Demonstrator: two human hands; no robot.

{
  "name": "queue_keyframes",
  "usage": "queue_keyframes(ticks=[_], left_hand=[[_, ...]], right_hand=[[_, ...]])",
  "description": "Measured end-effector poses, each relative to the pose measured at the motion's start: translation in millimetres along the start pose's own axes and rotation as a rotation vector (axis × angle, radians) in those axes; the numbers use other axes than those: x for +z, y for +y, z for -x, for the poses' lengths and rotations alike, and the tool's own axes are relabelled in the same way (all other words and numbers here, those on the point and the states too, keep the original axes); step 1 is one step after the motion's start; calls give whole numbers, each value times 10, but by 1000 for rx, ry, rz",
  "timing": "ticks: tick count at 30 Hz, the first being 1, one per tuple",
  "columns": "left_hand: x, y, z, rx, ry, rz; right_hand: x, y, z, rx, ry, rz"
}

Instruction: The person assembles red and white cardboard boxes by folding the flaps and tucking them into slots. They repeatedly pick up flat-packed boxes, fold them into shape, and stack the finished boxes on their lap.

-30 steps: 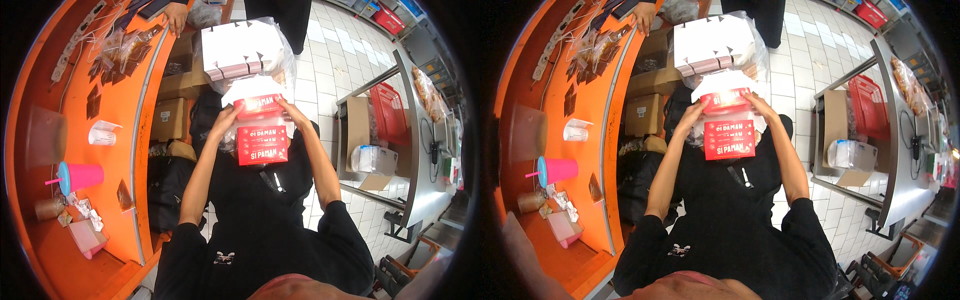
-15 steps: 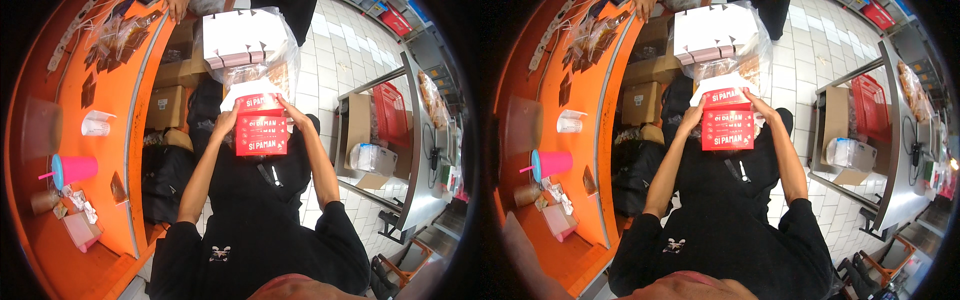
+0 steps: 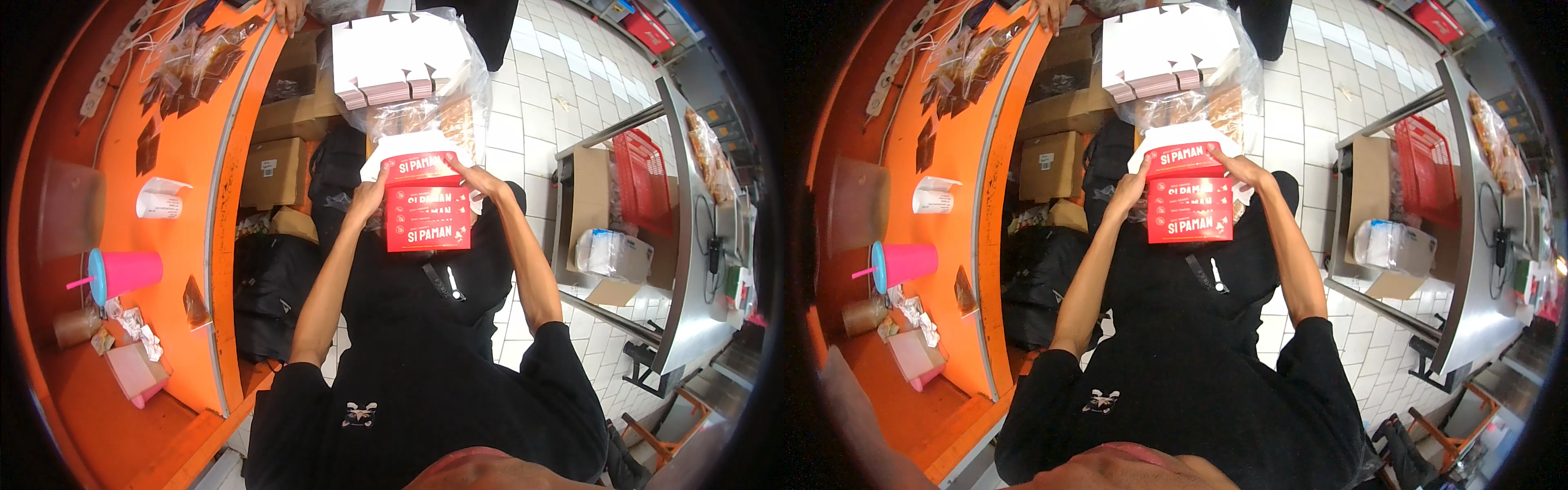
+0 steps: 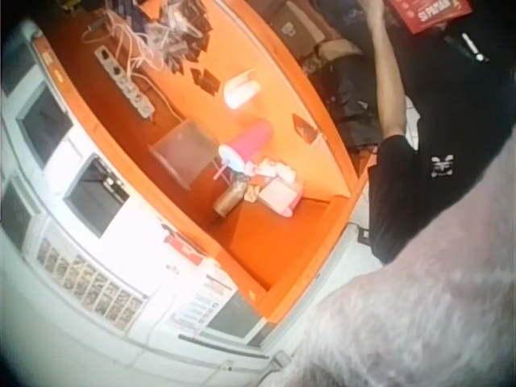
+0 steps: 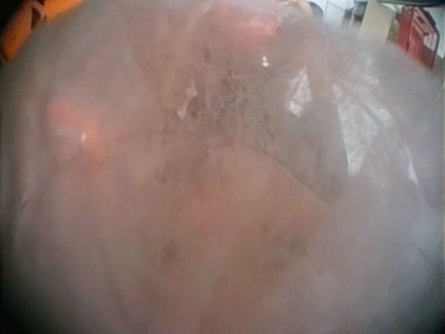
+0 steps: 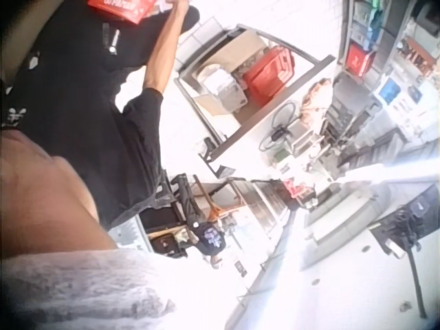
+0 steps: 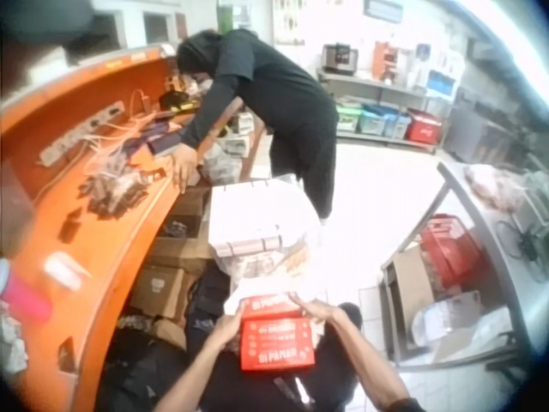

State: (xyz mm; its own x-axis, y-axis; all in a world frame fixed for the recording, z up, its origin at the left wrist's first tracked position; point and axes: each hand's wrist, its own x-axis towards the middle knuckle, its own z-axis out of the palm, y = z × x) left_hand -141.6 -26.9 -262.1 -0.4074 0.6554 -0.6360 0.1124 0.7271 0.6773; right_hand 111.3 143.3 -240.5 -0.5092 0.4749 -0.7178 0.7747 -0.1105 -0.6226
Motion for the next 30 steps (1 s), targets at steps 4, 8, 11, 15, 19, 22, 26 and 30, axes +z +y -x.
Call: queue_keyframes(ticks=[4,8,11,15,19,22,26,30], left_hand=[[-18,-81,-81,12,-88,74],[-72,91,112,30,-243,149],[-182,16,102,21,-344,163],[-182,24,134,33,-341,227],[-165,-4,159,42,-331,308],[-200,-47,123,31,-404,387],[-229,-153,30,22,-461,447],[-209,-104,55,22,-453,412]], right_hand=[[70,-9,101,-43,65,-101],[77,95,163,-68,106,-152],[94,168,156,-74,130,-134],[122,305,127,-111,177,-218],[159,262,184,-123,189,-272],[117,210,216,-105,154,-226],[57,258,190,-152,37,-239],[-19,486,123,-207,-61,-343]])
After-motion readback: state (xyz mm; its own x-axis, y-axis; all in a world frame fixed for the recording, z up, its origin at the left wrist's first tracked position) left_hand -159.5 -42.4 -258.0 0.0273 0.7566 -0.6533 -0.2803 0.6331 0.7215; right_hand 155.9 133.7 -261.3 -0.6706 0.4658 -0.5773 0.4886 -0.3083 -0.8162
